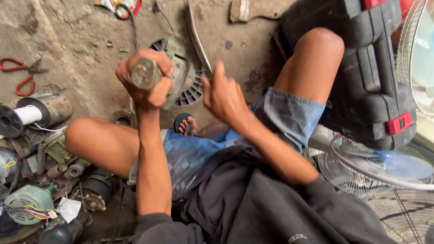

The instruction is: Cleaning the exterior of a power tool housing using a wire brush and a scraper while sitting on the floor.

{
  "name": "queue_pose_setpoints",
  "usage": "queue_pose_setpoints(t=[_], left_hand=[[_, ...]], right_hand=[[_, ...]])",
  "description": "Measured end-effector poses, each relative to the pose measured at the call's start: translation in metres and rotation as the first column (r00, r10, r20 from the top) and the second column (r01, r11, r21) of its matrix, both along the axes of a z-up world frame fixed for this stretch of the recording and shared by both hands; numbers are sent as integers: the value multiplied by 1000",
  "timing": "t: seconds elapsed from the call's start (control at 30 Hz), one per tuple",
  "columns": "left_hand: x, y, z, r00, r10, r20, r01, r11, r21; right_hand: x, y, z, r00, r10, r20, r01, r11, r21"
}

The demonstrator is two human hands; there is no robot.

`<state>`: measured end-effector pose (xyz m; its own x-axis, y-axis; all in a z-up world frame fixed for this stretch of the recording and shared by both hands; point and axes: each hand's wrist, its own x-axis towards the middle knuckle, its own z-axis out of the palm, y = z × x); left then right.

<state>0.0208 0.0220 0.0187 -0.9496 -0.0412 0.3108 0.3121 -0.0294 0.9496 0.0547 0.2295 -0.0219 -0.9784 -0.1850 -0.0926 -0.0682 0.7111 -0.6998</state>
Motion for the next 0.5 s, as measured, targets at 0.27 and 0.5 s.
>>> queue_pose_setpoints(t=[0.27,0.5], left_hand=[[-8,-6,-15,985,152,-78,-153,988,-9],[-5,12,-21,970,184,-161,-199,976,-88]], right_hand=[[16,-13,14,961,-58,271,46,998,51],[35,-17,1,869,-103,484,42,990,135]])
